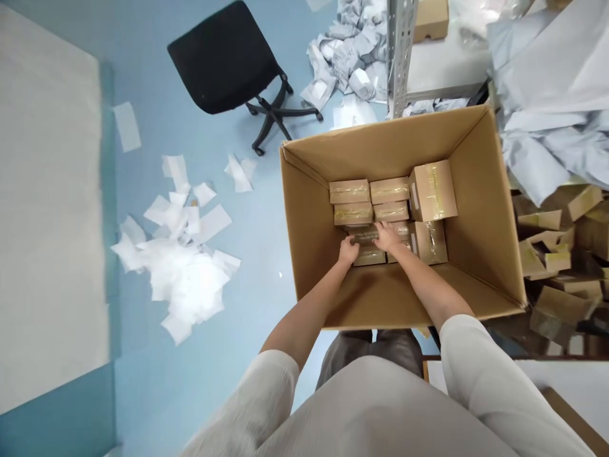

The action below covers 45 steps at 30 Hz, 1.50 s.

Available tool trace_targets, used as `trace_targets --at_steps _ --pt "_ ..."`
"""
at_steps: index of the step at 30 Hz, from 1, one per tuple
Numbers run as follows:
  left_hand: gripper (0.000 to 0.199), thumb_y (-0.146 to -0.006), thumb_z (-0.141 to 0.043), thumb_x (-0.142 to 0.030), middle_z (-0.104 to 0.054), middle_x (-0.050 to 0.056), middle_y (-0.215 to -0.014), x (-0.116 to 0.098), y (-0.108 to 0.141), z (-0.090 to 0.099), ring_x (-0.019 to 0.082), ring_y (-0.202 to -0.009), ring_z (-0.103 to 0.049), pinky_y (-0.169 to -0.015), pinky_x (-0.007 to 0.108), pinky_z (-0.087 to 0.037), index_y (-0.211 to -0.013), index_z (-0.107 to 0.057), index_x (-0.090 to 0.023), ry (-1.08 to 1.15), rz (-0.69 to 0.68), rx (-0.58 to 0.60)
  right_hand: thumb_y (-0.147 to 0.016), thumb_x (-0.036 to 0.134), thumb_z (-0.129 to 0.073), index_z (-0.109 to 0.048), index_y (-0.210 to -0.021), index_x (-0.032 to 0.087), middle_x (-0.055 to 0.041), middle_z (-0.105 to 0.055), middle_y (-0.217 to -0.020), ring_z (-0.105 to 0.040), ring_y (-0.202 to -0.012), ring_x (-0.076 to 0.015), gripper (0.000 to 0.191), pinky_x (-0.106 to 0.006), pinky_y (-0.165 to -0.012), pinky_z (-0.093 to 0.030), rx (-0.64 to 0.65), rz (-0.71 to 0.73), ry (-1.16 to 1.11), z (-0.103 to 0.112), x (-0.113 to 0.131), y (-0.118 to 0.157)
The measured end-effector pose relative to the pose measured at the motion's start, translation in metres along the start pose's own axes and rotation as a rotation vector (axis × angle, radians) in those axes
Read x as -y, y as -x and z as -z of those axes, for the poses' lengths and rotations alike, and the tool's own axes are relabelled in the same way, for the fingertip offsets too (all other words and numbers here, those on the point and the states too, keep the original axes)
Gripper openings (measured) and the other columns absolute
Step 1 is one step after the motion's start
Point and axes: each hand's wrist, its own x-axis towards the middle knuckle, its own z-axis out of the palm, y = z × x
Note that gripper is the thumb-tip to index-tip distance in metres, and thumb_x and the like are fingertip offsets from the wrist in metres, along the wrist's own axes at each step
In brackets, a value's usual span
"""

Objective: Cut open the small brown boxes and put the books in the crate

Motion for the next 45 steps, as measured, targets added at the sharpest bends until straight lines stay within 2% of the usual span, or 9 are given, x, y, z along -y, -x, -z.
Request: trace_targets --at_steps 5,10,15,20,24,30,35,40,45 --pt "0.049 -0.097 -0.064 -0.02 -0.059 0.012 -0.161 0.015 -0.056 -0.024 0.03 -0.145 -0.061 -0.122 0.041 -0.048 -0.145 -0.066 -0.026 -0.184 -0.017 0.011 -0.097 0.037 -0.07 -0.051 -0.159 0.017 -0.0195 -0.037 -0.176 -0.042 -0.155 -0.0407 0.067 -0.056 -0.124 -0.04 0.035 0.024 0.033 -0.042 -0.015 -0.069" --pt "0.065 -0.098 -0.059 -0.018 -0.042 0.012 -0.177 0.02 -0.108 -0.044 0.029 -0.164 -0.038 -0.131 0.046 -0.038 -0.161 -0.051 -0.023 -0.376 -0.199 0.017 -0.098 0.042 -0.068 -0.044 -0.163 0.014 -0.0239 -0.031 -0.178 -0.039 -0.155 -0.0457 0.075 -0.062 -0.124 -0.037 0.012 0.077 0.07 -0.076 -0.037 -0.119" --pt "0.079 -0.096 -0.057 -0.019 -0.034 0.016 -0.181 0.027 -0.118 -0.059 0.032 -0.168 -0.031 -0.134 0.051 -0.033 -0.171 -0.036 -0.019 -0.48 -0.238 0.067 -0.096 0.045 -0.07 -0.04 -0.166 0.013 -0.0243 -0.022 -0.182 -0.035 -0.155 -0.0488 0.082 -0.065 -0.123 -0.034 -0.041 0.154 0.099 -0.09 -0.05 -0.136" --pt "0.082 -0.095 -0.06 -0.021 -0.026 0.018 -0.183 0.041 -0.1 -0.062 0.034 -0.168 -0.03 -0.136 0.055 -0.028 -0.172 -0.034 -0.015 -0.581 -0.259 0.13 -0.09 0.042 -0.079 -0.041 -0.165 0.013 -0.0235 -0.01 -0.185 -0.023 -0.162 -0.0493 0.089 -0.068 -0.126 -0.029 -0.095 0.235 0.181 -0.089 -0.046 -0.14" --pt "0.08 -0.095 -0.061 -0.022 -0.029 0.017 -0.183 0.049 -0.094 -0.059 0.034 -0.166 -0.034 -0.135 0.053 -0.03 -0.171 -0.037 -0.016 -0.62 -0.264 0.162 -0.088 0.039 -0.082 -0.041 -0.165 0.013 -0.025 -0.011 -0.185 -0.023 -0.164 -0.0481 0.091 -0.07 -0.125 -0.029 -0.081 0.263 0.233 -0.089 -0.04 -0.142" --pt "0.077 -0.096 -0.061 -0.019 -0.04 0.016 -0.177 0.049 -0.088 -0.059 0.032 -0.164 -0.038 -0.134 0.051 -0.03 -0.17 -0.04 -0.02 -0.583 -0.271 0.145 -0.089 0.024 -0.076 -0.045 -0.161 0.015 -0.025 -0.009 -0.185 -0.033 -0.161 -0.0463 0.079 -0.065 -0.125 -0.036 -0.1 0.27 0.233 -0.097 -0.036 -0.134" --pt "0.061 -0.099 -0.055 -0.02 -0.056 0.017 -0.162 0.042 -0.087 -0.054 0.031 -0.153 -0.05 -0.127 0.045 -0.042 -0.16 -0.051 -0.021 -0.461 -0.167 0.089 -0.088 0.02 -0.079 -0.043 -0.159 0.017 -0.0279 -0.01 -0.183 -0.051 -0.149 -0.0433 0.08 -0.055 -0.114 -0.052 -0.033 0.241 0.185 -0.097 -0.031 -0.121" --pt "0.06 -0.099 -0.054 -0.023 -0.051 0.017 -0.165 0.03 -0.071 -0.041 0.033 -0.151 -0.052 -0.123 0.048 -0.047 -0.159 -0.051 -0.023 -0.377 -0.042 0.018 -0.089 0.023 -0.075 -0.047 -0.154 0.016 -0.0285 -0.011 -0.181 -0.067 -0.129 -0.0408 0.071 -0.049 -0.095 -0.063 0.005 0.16 0.169 -0.077 -0.029 -0.088" --pt "0.079 -0.094 -0.061 -0.026 -0.035 0.017 -0.179 0.005 -0.046 -0.022 0.036 -0.163 -0.038 -0.13 0.053 -0.038 -0.168 -0.037 -0.025 -0.341 -0.079 -0.085 -0.083 0.027 -0.075 -0.054 -0.15 0.018 -0.0243 -0.011 -0.183 -0.073 -0.117 -0.038 0.071 -0.05 -0.094 -0.063 -0.02 0.126 0.13 -0.035 -0.039 -0.049"
